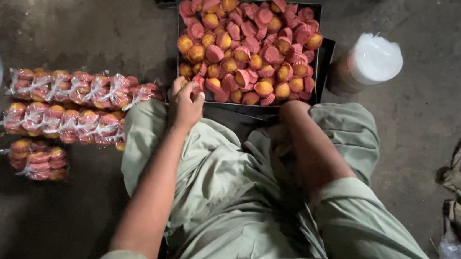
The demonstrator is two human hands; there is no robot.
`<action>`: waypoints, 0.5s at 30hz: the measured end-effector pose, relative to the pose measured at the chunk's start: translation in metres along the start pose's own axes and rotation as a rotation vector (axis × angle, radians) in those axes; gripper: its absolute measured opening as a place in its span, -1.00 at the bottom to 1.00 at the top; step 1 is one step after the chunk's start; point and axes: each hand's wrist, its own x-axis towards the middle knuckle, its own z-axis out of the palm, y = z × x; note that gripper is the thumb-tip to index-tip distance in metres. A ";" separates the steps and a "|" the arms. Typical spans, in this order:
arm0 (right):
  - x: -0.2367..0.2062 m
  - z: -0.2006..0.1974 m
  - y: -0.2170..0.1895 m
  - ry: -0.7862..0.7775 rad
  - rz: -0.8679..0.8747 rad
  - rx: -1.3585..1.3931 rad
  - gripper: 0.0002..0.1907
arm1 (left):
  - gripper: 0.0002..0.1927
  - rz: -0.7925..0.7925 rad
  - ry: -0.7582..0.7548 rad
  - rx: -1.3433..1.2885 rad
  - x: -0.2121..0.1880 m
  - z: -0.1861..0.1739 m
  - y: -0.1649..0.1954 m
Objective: The person sits on the floor and packs baked goods in red paper cups into small clear plastic bags, a few pieces at a time, twisting the bags closed and placing the filled bags in rows beside them. They take items from trays and a large box and continue filling and tying bags one after another.
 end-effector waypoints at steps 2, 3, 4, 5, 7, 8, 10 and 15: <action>0.006 0.004 -0.003 0.009 0.006 0.002 -0.62 | -0.78 0.009 -0.027 -0.087 -0.001 0.003 -0.009; 0.007 0.006 -0.004 0.015 0.009 0.003 -0.63 | -0.80 -0.042 -0.055 -0.169 0.000 0.007 -0.013; 0.005 0.005 -0.006 0.031 0.013 0.005 -0.63 | -0.82 -0.091 -0.075 -0.250 0.003 0.012 -0.017; 0.002 0.005 -0.007 0.052 0.015 0.003 -0.63 | -0.84 -0.137 -0.092 -0.332 0.006 0.015 -0.020; -0.005 0.003 -0.008 0.125 0.010 0.015 -0.63 | -0.84 -0.162 -0.106 -0.325 0.011 0.020 -0.021; -0.011 0.001 -0.010 0.178 -0.033 0.021 -0.66 | -0.84 -0.173 -0.117 -0.316 0.012 0.021 -0.021; -0.029 -0.002 -0.009 0.276 -0.038 0.199 -0.72 | -0.85 -0.155 -0.137 -0.278 0.014 0.023 -0.019; -0.061 -0.020 -0.009 0.643 -0.146 0.738 -0.58 | -0.81 -0.141 -0.049 -0.165 0.025 0.019 -0.022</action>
